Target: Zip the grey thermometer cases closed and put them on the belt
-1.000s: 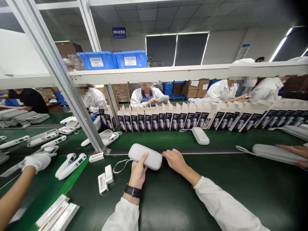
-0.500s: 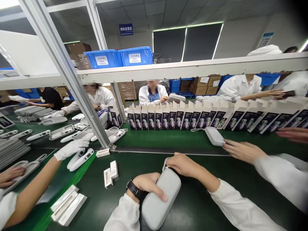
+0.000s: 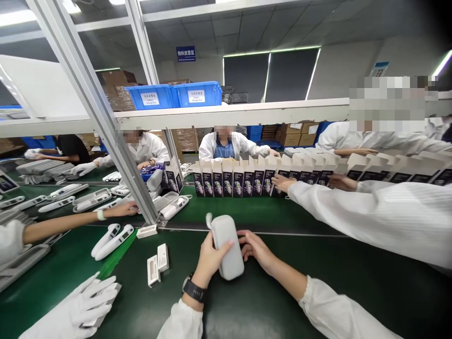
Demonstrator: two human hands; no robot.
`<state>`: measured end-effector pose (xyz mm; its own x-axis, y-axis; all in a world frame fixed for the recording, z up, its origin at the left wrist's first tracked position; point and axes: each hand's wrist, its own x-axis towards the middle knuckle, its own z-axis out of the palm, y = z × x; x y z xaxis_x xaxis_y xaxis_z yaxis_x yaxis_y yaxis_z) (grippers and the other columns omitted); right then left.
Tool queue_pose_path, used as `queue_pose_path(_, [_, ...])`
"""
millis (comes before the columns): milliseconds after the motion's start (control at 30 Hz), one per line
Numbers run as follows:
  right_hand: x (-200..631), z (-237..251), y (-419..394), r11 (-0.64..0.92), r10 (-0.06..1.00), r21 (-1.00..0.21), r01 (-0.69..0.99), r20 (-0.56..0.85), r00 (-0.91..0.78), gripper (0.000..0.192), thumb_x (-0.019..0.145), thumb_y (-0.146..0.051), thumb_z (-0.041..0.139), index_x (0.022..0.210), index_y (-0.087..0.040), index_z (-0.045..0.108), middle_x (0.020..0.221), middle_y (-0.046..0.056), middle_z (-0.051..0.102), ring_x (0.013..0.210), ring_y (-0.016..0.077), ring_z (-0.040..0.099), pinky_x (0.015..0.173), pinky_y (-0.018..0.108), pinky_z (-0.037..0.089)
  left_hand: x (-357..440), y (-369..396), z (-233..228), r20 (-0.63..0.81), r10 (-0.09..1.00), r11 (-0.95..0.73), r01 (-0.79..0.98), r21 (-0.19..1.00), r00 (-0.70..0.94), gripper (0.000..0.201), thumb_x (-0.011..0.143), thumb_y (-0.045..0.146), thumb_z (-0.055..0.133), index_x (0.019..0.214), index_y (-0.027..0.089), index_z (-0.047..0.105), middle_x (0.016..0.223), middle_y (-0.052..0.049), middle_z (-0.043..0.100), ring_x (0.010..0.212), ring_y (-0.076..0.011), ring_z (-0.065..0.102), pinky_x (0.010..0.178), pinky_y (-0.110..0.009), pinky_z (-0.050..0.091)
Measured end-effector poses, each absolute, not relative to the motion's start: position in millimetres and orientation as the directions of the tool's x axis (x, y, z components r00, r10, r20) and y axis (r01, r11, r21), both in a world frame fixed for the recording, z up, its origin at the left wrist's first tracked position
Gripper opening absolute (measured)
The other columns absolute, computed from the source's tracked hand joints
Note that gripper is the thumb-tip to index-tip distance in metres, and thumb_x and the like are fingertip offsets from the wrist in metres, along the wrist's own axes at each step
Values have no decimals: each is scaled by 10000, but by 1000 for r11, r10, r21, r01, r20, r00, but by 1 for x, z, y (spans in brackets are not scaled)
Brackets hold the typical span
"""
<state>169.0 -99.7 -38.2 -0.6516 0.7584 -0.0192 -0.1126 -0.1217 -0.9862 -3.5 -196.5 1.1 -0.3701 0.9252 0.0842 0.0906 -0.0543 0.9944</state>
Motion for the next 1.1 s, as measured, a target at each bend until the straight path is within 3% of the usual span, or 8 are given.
queue_pose_path(100, [165, -45, -114, 39, 665, -991, -124, 118, -737, 541, 919, -599, 554, 1311, -227, 528, 1087, 99, 672, 943, 225, 667, 804, 361, 537, 1, -195, -2, 221, 819, -53, 313, 948, -530, 521, 741, 474, 775, 1149, 186, 626, 1037, -97, 720, 935, -278, 669, 821, -369, 505])
queue_pose_path(233, [157, -44, -119, 229, 644, -963, -140, 258, -720, 597, 933, -523, 586, 1438, -257, 411, 1353, 122, 579, 1230, 261, 568, 1022, 417, 470, 4, -194, -7, 221, 846, -98, 266, 959, -486, 505, 768, 477, 752, 1168, 198, 624, 1031, -94, 723, 928, -277, 681, 808, -363, 516])
queue_pose_path(367, [142, -36, -79, 325, 810, -945, 21, 267, -522, 525, 925, -590, 517, 1280, -205, 552, 1212, 120, 667, 1087, 265, 637, 925, 383, 517, -1, -188, -13, 139, 843, -128, 57, 990, -520, 656, 781, 479, 740, 1328, 190, 521, 1272, -167, 637, 1092, -289, 643, 841, -378, 535])
queue_pose_path(500, [132, -28, -9, 286, 905, -929, 236, 181, -385, 522, 901, -609, 440, 1097, -172, 647, 994, 101, 728, 889, 259, 674, 765, 347, 532, -7, -184, -15, 57, 863, -49, 30, 998, -502, 519, 786, 497, 722, 1171, 164, 620, 1287, -189, 615, 1059, -276, 648, 864, -393, 531])
queue_pose_path(733, [134, -17, 27, 344, 939, -798, 495, 306, -160, 386, 832, -385, 588, 1117, -137, 668, 1243, 204, 608, 1233, 384, 462, 1013, 492, 340, 2, -185, -14, 95, 897, -68, 77, 995, -432, 343, 822, 478, 686, 976, 172, 664, 1058, -124, 687, 845, -218, 667, 746, -334, 530])
queue_pose_path(900, [62, -6, -11, 687, 726, -486, 540, 421, -544, 302, 921, -333, 518, 1132, -162, 650, 1091, 131, 668, 1026, 256, 584, 906, 353, 411, 11, -189, -8, 215, 826, -202, 82, 976, -522, 266, 896, 451, 616, 909, 185, 625, 834, -59, 661, 747, -187, 638, 691, -298, 508])
queue_pose_path(1000, [-5, -8, -38, 750, 632, -483, 452, 325, -703, 214, 912, -369, 585, 1039, -231, 687, 794, 5, 698, 714, 155, 625, 689, 240, 434, 8, -192, -6, 220, 792, -230, 56, 972, -569, 266, 906, 459, 603, 865, 196, 604, 770, -44, 633, 701, -187, 624, 653, -296, 497])
queue_pose_path(1100, [-59, -13, -58, 783, 576, -456, 422, 277, -769, 239, 897, -410, 629, 1090, -278, 679, 783, -15, 713, 694, 152, 646, 633, 224, 417, -1, -191, -6, 163, 760, -228, -23, 973, -629, 282, 898, 478, 608, 825, 207, 586, 703, -24, 588, 649, -180, 594, 619, -293, 482])
